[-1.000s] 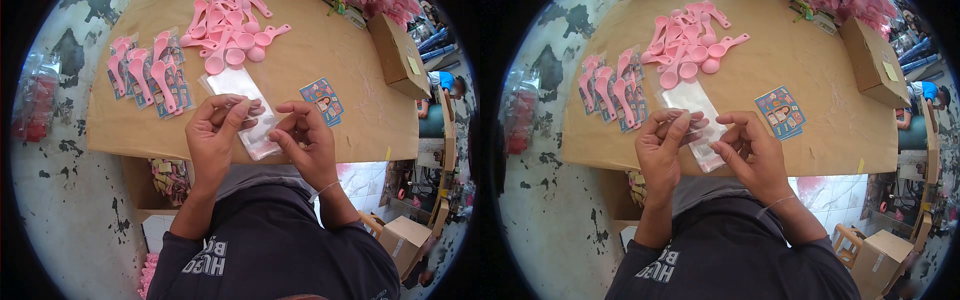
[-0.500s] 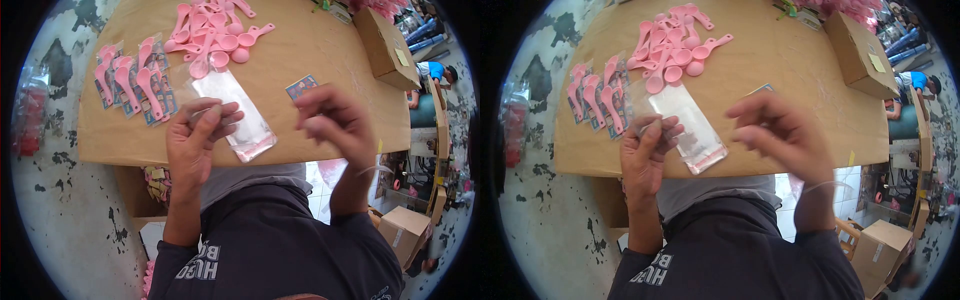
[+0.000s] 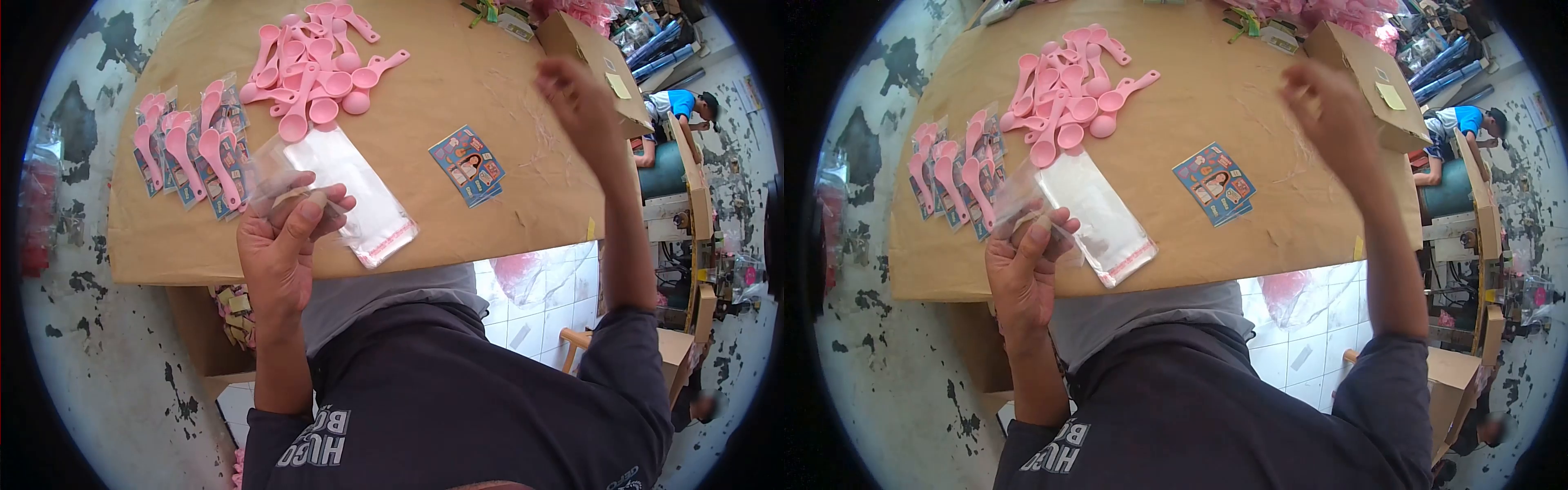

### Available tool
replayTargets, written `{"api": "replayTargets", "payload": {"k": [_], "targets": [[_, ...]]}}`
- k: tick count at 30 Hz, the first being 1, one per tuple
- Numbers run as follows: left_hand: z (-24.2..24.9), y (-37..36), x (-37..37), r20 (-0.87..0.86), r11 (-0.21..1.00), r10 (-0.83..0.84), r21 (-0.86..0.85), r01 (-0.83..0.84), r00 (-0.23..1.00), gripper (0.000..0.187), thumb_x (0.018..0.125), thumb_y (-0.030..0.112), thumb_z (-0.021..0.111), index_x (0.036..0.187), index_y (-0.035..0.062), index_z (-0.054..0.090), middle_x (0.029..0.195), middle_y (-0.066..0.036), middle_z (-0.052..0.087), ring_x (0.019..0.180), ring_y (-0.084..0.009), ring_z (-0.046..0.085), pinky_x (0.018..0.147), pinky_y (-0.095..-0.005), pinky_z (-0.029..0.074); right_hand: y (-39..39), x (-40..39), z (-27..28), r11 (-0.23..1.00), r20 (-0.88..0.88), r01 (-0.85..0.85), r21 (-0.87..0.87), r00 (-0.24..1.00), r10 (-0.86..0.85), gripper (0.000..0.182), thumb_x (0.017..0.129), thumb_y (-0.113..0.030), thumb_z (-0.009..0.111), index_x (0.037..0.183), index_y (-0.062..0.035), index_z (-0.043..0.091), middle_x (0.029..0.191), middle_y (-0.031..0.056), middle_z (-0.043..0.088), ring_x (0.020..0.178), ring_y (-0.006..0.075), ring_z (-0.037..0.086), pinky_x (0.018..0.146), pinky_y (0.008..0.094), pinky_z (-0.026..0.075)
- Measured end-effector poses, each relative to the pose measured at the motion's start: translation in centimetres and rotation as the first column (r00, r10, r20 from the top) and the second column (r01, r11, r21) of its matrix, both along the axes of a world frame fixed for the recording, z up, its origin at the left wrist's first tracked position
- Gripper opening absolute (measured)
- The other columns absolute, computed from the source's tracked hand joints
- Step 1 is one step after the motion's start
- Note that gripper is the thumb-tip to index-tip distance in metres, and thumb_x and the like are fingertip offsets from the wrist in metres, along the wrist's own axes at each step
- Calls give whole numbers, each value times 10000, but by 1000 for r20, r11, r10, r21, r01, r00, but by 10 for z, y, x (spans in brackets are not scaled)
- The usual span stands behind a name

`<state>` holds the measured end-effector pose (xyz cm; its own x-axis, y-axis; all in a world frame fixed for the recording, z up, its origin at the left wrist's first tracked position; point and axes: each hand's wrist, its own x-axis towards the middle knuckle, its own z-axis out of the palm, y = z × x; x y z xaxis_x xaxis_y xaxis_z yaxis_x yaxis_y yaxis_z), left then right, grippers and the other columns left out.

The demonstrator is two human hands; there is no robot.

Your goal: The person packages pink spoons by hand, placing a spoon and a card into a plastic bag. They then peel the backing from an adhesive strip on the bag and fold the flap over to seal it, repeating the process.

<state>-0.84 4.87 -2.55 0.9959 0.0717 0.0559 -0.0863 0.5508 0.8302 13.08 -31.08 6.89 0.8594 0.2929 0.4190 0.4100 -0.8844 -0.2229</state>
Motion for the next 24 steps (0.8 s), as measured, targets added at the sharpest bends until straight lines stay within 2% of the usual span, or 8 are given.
{"api": "replayTargets", "payload": {"k": [2,3,6,11,13,17,19,24], "targets": [[-3,0,0,-6,1000,2,5,-2,1000,322,1000,77,647,1286,-48,571,1104,-260,723,1006,-333,740,850,-380,624,28,-37,-15,997,-257,72,12,964,-67,390,933,-402,723,1136,-78,651,936,91,695,892,274,665,789,406,527],[-4,1,0,-13,1000,5,10,-5,1000,333,1001,87,647,1293,-56,573,1123,-256,719,1000,-329,741,853,-376,619,35,-53,-29,987,-188,88,-132,976,-112,449,910,-458,734,1141,-84,646,972,107,667,932,289,647,814,424,517],[4,-2,2,-117,999,36,-13,-38,992,353,1005,109,641,1309,-57,569,1178,-259,701,1026,-327,734,881,-368,604,52,-79,-55,966,-226,182,-186,948,-222,511,889,-510,735,1151,-82,639,1027,125,645,987,296,635,835,427,508],[8,-9,6,-97,1000,1,13,0,995,390,1007,124,632,1328,-80,546,1227,-271,676,1069,-330,721,915,-366,596,59,-77,-69,967,-367,249,50,905,-214,542,843,-451,806,1139,-34,627,977,125,650,929,287,646,801,423,514],[8,-11,6,-81,1000,-27,12,28,996,412,1005,126,631,1338,-95,529,1231,-275,670,1077,-329,717,912,-362,604,60,-75,-62,926,-548,319,204,821,-162,471,845,-336,830,1116,-10,626,890,124,674,816,247,667,744,374,524],[4,-8,3,-65,999,-41,10,41,997,352,1008,113,625,1307,-65,571,1192,-273,694,1070,-339,720,923,-378,586,49,-73,-80,875,-454,280,394,887,-79,364,879,-249,802,1072,7,629,828,97,693,737,165,662,690,305,516],[2,-6,2,-68,999,-35,5,35,997,344,1010,114,620,1302,-64,574,1186,-274,697,1067,-339,721,921,-382,588,41,-70,-84,701,-463,324,636,887,10,287,914,-209,772,1038,9,633,858,63,706,769,93,653,692,269,513],[-1,0,0,-50,999,-6,-35,4,999,338,1021,122,595,1304,-59,562,1200,-275,686,1076,-332,720,882,-367,624,27,-92,-65,753,-333,226,618,943,-10,218,952,-196,740,1004,-1,657,860,13,680,789,40,618,690,226,486]]}}
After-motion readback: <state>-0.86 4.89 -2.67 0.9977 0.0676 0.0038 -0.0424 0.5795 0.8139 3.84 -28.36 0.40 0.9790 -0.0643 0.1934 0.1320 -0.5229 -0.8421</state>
